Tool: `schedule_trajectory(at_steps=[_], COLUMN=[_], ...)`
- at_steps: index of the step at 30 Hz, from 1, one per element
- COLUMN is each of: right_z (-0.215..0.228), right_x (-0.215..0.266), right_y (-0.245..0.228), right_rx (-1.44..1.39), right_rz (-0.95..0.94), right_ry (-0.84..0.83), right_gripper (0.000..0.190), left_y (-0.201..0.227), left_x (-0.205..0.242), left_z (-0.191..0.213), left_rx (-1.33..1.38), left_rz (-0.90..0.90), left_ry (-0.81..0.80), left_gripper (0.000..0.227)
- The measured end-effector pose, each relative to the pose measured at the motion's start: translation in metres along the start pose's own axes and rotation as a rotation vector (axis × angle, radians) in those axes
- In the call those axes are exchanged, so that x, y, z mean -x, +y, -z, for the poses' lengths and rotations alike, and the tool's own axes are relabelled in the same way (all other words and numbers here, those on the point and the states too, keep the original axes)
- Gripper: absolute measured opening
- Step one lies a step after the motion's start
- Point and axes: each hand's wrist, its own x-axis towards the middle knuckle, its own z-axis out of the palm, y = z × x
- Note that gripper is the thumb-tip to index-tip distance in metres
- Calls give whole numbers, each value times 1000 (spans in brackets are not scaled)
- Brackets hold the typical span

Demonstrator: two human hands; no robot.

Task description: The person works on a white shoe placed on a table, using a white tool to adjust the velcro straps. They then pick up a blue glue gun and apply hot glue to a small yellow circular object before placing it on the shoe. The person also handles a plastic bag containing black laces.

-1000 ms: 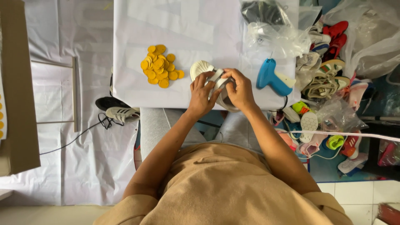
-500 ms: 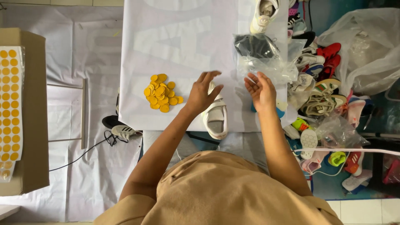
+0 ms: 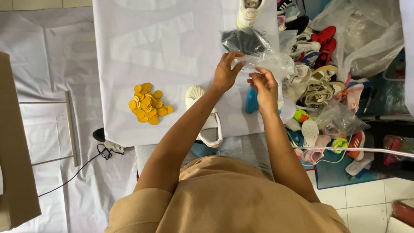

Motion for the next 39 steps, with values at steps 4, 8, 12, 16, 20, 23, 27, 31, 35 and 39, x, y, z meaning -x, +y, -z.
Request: schedule_trajectory(at_steps=[4, 8, 12, 16, 20, 23, 27, 31, 35, 39], right_z=[11, 19, 15, 18, 16, 22, 24, 20, 18, 31], right_x=[-6, -14, -20, -22, -11, -22, -41, -56, -46, -38], right_y=[0, -15, -16, 5, 3, 14, 20, 32, 2, -29], right_rx=[263, 732, 1040, 947, 881, 616, -107, -37, 127, 300], right_rz=[294, 815, 675, 559, 463, 237, -215, -197, 94, 360], right_ry=[18, 223, 54, 8, 26, 90, 180, 85, -70, -208], right_gripper=[23, 36, 82, 44, 31, 15, 13, 16, 5, 88], left_y=[2, 11, 13, 9, 12, 17, -17, -47, -18, 21], left_x=[2, 14, 18, 22, 28, 34, 29, 11, 10, 14], left_z=[7, 33, 55, 68, 81, 83, 72, 63, 58, 65], left_rx=[113, 195, 371, 693, 678, 391, -8, 91, 246, 252], left_rz=[71, 128, 152, 210, 189, 121, 46, 110, 117, 79], left_ry=[71, 116, 102, 116, 41, -151, -229, -117, 56, 39], left_gripper=[17, 25, 16, 8, 7, 30, 31, 17, 33, 25])
